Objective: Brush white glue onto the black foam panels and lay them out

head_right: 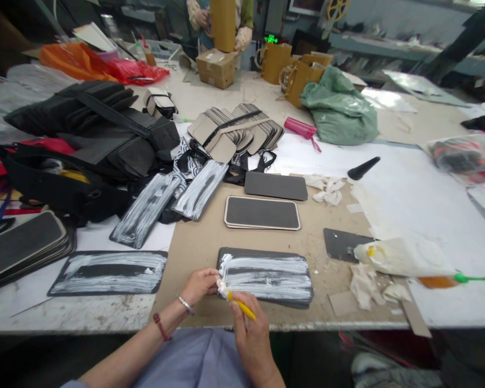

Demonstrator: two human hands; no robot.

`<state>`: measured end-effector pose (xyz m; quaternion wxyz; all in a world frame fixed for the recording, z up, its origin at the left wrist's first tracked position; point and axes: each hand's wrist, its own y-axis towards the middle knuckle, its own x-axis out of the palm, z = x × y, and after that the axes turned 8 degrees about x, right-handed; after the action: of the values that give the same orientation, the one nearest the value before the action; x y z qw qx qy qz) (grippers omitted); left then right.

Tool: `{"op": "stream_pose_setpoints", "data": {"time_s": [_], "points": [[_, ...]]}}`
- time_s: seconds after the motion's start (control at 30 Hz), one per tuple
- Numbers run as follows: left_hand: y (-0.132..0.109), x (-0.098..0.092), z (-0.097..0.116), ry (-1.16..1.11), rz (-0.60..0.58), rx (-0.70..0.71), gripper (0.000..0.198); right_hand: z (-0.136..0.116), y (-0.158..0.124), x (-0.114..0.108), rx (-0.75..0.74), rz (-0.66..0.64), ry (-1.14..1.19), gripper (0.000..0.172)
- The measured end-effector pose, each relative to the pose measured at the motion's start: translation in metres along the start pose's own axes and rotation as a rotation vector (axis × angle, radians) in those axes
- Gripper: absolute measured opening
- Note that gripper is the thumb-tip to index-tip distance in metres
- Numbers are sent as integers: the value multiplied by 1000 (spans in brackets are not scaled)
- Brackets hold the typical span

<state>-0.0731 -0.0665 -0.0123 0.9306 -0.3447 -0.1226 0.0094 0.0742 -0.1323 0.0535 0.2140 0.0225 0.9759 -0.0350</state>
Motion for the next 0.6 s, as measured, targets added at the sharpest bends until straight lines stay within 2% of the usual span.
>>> {"op": "stream_pose_setpoints", "data": {"time_s": [0.1,0.17,0.4,0.47,0.6], "points": [[-3,0,3,5,-29,9,24,6,-4,-8,173,32,110,22],[-4,1,5,19,-39,22,26,17,-4,-23,264,95,139,27],[-7,5,5,114,-5,90,25,69,-12,-123,564,661,-51,49],[-7,5,4,183,21,127,24,75,-13,-138,581,696,-44,52],[-10,8,8,312,17,178,23,80,-9,-152,607,652,54,55]]}}
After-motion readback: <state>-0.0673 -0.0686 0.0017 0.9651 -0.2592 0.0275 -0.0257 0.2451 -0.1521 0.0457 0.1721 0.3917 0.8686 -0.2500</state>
